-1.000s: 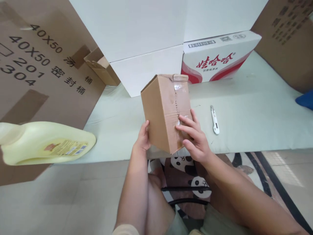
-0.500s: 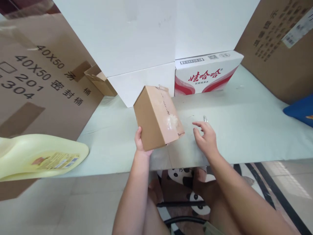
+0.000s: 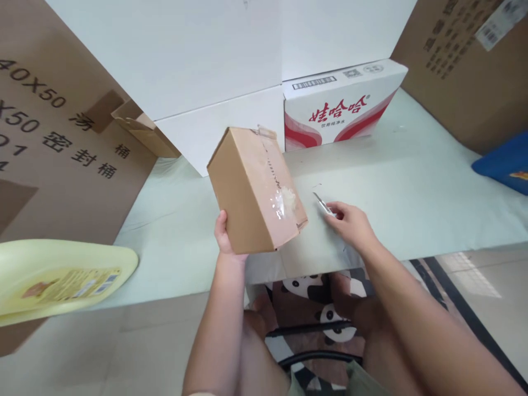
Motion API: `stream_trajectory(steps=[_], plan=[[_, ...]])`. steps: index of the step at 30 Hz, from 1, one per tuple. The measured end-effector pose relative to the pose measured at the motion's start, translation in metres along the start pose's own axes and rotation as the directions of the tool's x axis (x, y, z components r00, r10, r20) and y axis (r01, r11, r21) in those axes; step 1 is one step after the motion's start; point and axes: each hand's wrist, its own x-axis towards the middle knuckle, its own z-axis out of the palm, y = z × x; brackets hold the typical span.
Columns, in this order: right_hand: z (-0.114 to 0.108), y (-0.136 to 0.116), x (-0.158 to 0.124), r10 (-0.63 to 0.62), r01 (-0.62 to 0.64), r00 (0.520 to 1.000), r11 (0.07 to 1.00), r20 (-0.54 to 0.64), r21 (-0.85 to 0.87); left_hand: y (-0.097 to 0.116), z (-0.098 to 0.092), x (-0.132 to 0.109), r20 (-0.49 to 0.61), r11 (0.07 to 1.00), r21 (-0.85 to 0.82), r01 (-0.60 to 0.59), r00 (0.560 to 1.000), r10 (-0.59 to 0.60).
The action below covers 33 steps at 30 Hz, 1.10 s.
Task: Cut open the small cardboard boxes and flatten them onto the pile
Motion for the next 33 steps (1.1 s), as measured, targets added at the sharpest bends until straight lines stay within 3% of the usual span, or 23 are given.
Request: stream_trajectory(steps=[3, 5, 9, 12, 16, 21, 27, 33], plan=[[0.003, -0.006, -0.018, -0.144, 0.153, 0.988, 0.932, -0.051, 0.328, 0.003, 0.002, -0.005, -0.037, 0.998, 0.005, -0.064, 0.997, 0.064], [0.004, -0.013, -0.028, -0.235, 0.248, 0.968, 0.854, -0.084, 0.459, 0.007, 0.000, -0.009, -0.048, 0.996, 0.026, -0.088, 0.995, 0.089], [0.006, -0.031, -0.039, -0.455, 0.477, 0.876, 0.766, -0.160, 0.432, 0.012, -0.010, -0.011, -0.066, 0.990, 0.076, -0.115, 0.991, 0.120], [0.009, -0.040, -0.041, -0.543, 0.572, 0.818, 0.733, -0.190, 0.369, 0.015, -0.020, -0.008, -0.079, 0.987, 0.118, -0.113, 0.989, 0.123], [0.016, -0.044, -0.040, -0.582, 0.618, 0.786, 0.734, -0.208, 0.282, 0.019, -0.031, -0.002, -0.091, 0.985, 0.155, -0.079, 0.991, 0.094], [0.019, -0.041, -0.039, -0.542, 0.582, 0.812, 0.773, -0.214, 0.251, 0.021, -0.037, 0.005, -0.100, 0.982, 0.176, -0.065, 0.991, 0.084], [0.016, -0.037, -0.042, -0.591, 0.627, 0.779, 0.746, -0.211, 0.226, 0.013, -0.028, 0.004, -0.070, 0.982, 0.181, -0.052, 0.995, 0.066], [0.013, -0.031, -0.043, -0.596, 0.617, 0.786, 0.774, -0.165, 0.142, 0.006, -0.018, 0.003, -0.053, 0.982, 0.156, -0.104, 0.992, 0.113]])
